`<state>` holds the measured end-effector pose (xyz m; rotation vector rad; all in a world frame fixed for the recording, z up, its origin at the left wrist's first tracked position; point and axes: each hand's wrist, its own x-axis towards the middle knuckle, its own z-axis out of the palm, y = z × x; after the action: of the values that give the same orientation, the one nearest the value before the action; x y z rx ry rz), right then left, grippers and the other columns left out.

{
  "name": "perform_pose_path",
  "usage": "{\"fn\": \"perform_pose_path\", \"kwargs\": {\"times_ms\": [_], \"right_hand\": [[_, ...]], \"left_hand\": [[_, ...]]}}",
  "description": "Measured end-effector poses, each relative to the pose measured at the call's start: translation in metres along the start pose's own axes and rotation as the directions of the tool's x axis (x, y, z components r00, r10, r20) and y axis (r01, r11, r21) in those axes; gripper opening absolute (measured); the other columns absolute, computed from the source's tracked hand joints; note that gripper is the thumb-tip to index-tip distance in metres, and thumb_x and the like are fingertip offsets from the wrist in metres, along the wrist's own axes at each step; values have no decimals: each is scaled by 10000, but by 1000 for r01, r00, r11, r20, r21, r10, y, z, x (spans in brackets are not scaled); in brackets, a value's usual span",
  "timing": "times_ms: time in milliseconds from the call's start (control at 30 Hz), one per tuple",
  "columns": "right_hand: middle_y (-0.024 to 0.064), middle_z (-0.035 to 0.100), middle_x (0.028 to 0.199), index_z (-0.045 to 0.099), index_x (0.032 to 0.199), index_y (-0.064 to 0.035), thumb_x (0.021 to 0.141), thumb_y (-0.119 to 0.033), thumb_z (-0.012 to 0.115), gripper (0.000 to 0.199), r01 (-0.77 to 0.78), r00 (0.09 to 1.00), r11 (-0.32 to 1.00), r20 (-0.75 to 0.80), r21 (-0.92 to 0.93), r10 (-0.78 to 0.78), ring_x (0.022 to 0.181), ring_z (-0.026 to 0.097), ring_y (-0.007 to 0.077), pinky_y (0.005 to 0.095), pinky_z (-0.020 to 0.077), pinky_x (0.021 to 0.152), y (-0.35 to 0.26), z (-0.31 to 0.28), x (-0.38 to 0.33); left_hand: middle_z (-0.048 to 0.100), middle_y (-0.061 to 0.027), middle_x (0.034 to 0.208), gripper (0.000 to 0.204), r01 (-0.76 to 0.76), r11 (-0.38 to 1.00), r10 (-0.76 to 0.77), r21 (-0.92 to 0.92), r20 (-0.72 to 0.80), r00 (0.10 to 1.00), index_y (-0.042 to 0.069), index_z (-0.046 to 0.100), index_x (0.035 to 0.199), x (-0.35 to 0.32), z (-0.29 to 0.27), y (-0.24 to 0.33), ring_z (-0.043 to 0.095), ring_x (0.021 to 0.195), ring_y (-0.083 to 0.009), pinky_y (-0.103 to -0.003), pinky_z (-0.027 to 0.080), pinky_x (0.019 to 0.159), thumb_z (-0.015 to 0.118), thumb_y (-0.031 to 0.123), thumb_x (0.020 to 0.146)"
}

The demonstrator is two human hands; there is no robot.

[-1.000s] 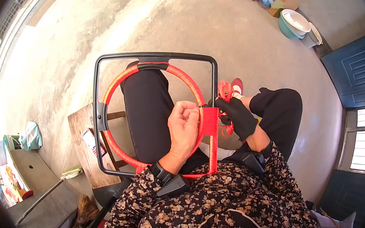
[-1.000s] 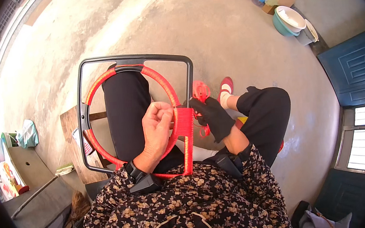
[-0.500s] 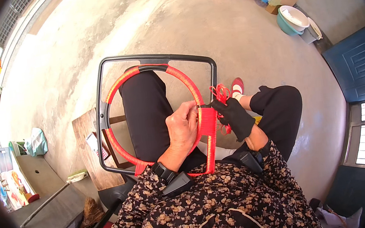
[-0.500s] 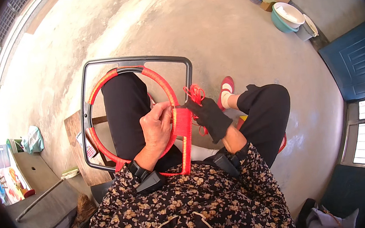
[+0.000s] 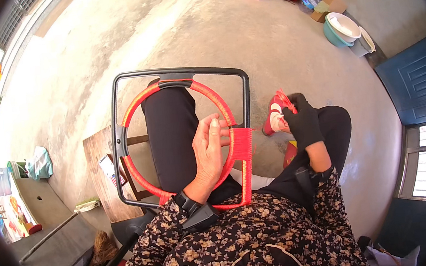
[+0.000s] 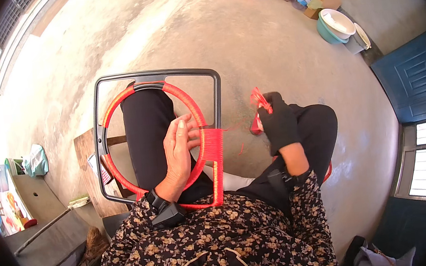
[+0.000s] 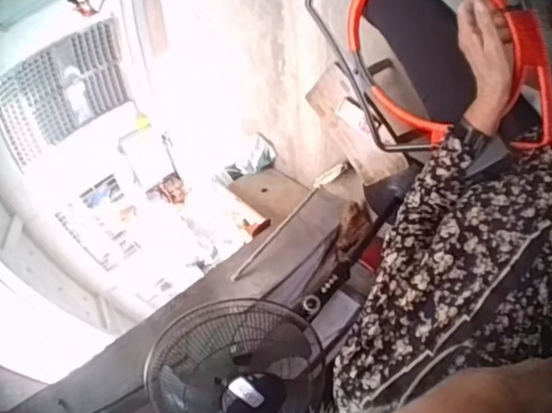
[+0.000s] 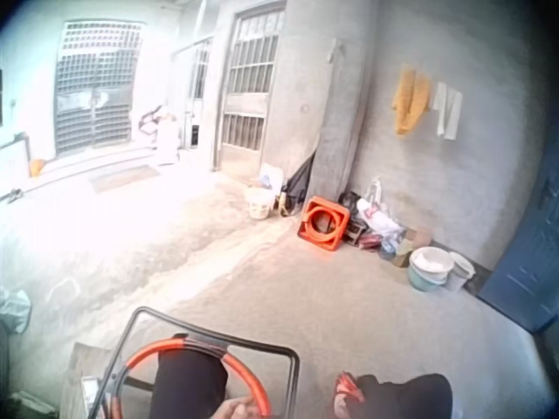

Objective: Wrapping a circular metal frame with red plastic cord for furniture manufacturing.

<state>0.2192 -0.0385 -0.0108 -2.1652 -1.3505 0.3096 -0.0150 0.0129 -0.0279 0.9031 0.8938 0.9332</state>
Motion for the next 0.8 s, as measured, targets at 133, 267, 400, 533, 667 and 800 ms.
{"fn": "perform_pose_path", "kwargs": {"times_ms": [133,267,400,533,667,800], "right_hand": [[113,641,1009,589,1077,-36,808,-73,596,272,584,777,782,-128,-217,-616,871,625,294,372,505,779,-55,21,-5],[105,625,1072,589,1093,-34,812,-113,627,295,858,445,368,163,-357,-881,913,621,294,377,511,798,-114,16,-2],[83,646,948,600,1027,-50,868,-188,587,212,402,915,883,-126,241,-382,877,635,227,316,508,758,-85,8,-14],[76,653,954,589,1045,-17,912,-237,555,259,-347,878,674,479,652,-11,832,632,145,295,517,709,-46,11,-7],[65,645,924,571,1171,-4,899,-211,560,343,-452,675,727,731,517,-101,791,618,134,291,513,661,-34,40,-14],[32,642,879,588,1154,-6,875,-183,584,331,-519,628,732,778,441,-23,770,591,110,263,484,652,-29,51,-14]], "left_hand": [[592,-132,1087,392,-216,973,220,85,-41,975,-27,458,1222,1,2,-3,619,920,-171,-288,515,769,445,286,986],[613,-83,1015,288,-373,873,400,315,-22,916,-19,486,1187,-1,-5,-12,594,848,-106,-229,487,716,502,161,963],[620,-37,960,186,-137,981,145,139,-54,988,-6,540,1112,1,-3,-12,572,795,-70,-206,471,695,528,60,938],[636,-30,955,145,-92,996,92,-13,22,995,-6,575,1063,3,-9,-21,588,800,-77,-226,481,727,533,27,927],[651,-48,967,144,4,1000,-4,2,27,1000,-9,581,1056,2,-5,-23,608,842,-97,-253,494,764,524,27,929],[656,-70,970,158,30,984,-21,-178,52,998,1,572,1071,4,-6,-27,629,863,-122,-265,512,781,527,60,932]]}}
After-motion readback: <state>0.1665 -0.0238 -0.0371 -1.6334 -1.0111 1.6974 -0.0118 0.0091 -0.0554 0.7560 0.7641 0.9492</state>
